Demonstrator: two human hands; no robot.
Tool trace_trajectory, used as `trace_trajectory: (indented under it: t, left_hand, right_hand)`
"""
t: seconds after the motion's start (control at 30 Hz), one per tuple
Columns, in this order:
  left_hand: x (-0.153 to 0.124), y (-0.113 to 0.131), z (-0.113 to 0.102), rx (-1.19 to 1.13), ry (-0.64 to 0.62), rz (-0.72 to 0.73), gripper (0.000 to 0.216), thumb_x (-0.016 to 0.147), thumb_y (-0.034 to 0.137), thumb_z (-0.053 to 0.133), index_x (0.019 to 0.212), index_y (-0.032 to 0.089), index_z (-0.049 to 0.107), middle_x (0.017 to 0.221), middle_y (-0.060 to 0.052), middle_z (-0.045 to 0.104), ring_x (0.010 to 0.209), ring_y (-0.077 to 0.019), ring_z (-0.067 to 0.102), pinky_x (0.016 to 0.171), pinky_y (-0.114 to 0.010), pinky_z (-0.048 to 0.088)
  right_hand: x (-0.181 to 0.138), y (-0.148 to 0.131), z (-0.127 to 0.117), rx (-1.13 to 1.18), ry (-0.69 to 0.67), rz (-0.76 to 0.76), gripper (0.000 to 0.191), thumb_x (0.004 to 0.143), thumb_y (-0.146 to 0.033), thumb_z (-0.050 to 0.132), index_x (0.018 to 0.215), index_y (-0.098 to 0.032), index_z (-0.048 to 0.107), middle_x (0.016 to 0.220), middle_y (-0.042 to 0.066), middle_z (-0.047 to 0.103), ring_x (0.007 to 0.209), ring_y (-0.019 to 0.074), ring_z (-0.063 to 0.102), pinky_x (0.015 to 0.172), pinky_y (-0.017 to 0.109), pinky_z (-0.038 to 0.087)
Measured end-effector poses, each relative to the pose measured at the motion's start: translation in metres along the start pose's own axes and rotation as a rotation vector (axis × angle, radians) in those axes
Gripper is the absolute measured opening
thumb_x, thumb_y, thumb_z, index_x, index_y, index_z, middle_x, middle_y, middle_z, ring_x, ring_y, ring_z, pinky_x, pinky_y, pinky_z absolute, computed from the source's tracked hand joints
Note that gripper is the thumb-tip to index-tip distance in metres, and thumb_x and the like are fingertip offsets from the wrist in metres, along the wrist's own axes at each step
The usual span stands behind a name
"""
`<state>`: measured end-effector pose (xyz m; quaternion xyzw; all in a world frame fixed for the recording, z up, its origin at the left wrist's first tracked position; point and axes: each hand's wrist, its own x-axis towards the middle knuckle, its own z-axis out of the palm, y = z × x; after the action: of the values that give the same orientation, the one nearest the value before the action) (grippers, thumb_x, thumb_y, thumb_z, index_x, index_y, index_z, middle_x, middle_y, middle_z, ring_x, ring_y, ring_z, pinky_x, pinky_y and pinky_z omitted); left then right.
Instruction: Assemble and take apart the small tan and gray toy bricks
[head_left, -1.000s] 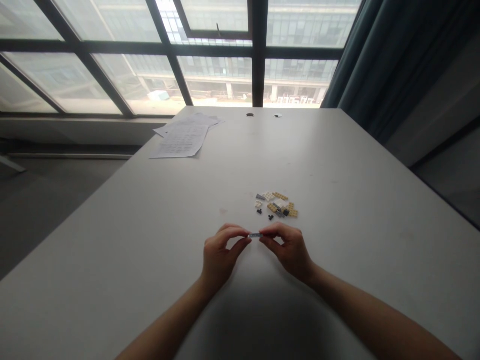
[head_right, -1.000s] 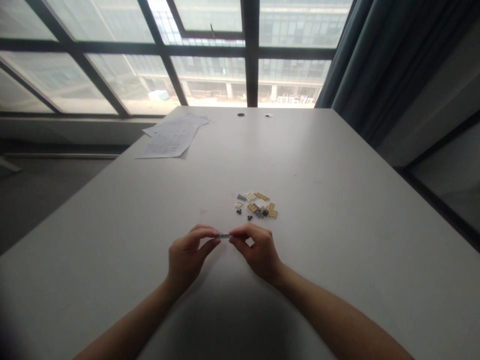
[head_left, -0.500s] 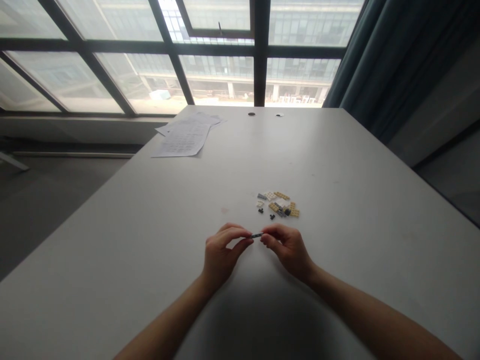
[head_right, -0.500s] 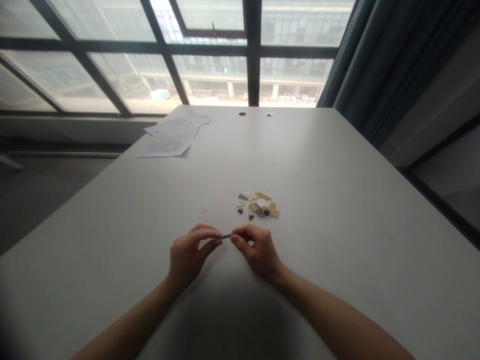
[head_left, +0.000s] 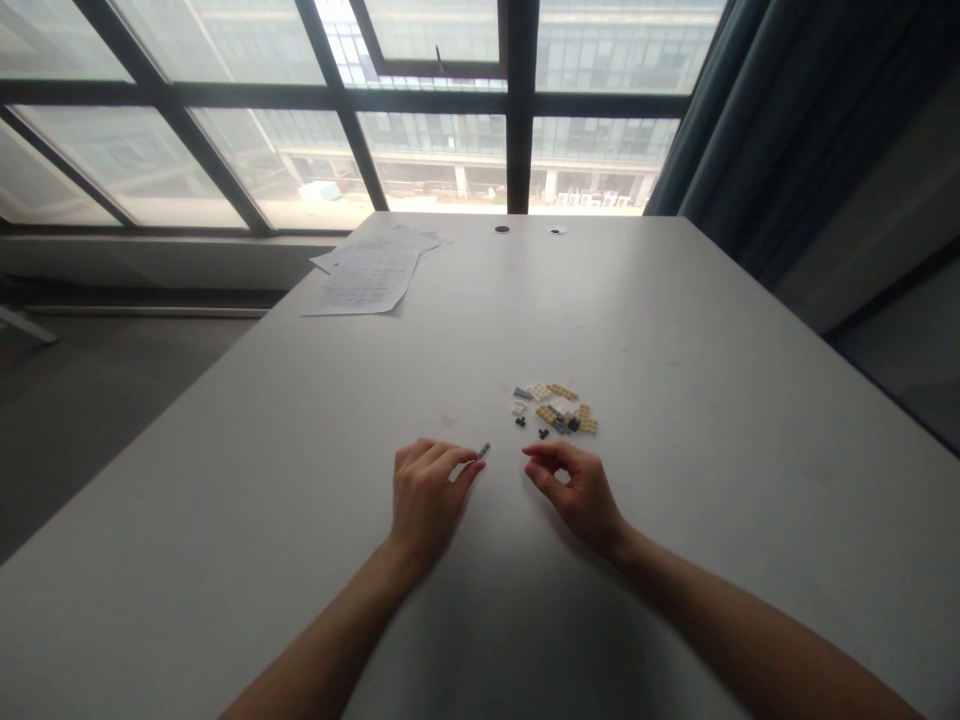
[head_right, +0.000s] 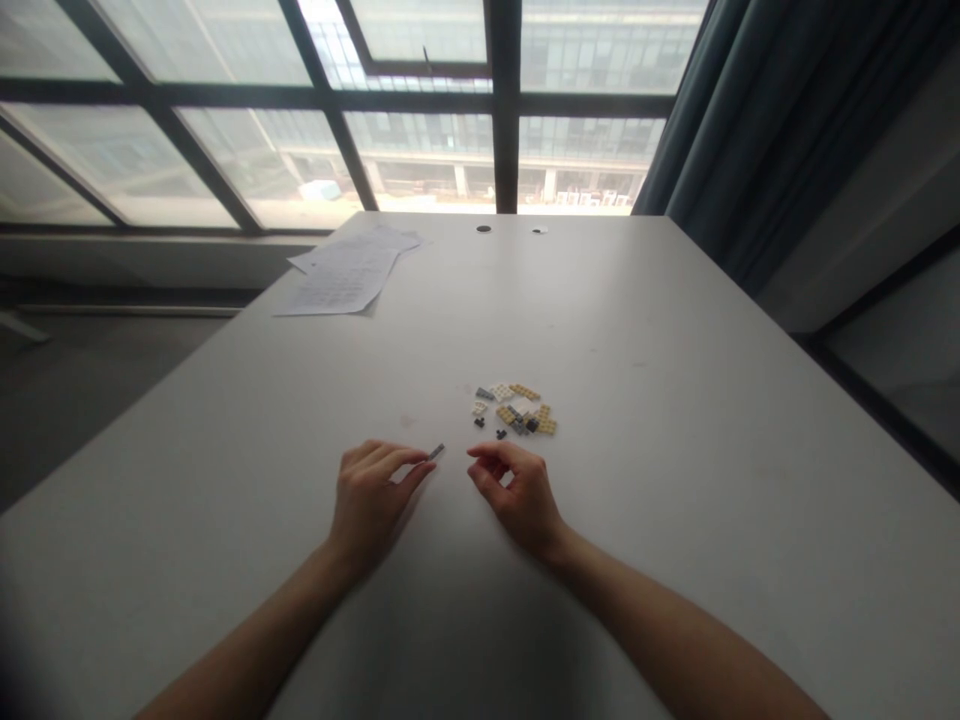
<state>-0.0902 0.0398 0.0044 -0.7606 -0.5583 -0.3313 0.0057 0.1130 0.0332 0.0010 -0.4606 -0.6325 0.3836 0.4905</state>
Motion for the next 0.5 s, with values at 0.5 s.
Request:
trace_trajectory:
  t: [0.5]
  left_hand:
    - [0.001,-0.012,0.007,0.030,-0.171,0.044,0.028,0.087,0.032,0.057,0.113,0.022,0.062,0.114,-0.007,0.063,0.109,-0.0257,0.053,0.095,-0.043,0.038]
  right_hand:
    - [0.010,-0.001,-0.010,-0.019,0.049,0.004,0.018,0.082,-0.023,0.063,0.099,-0.019,0.067,0.082,0.003,0.067,0.072,0.0146,0.060,0.066,0.027,0.049]
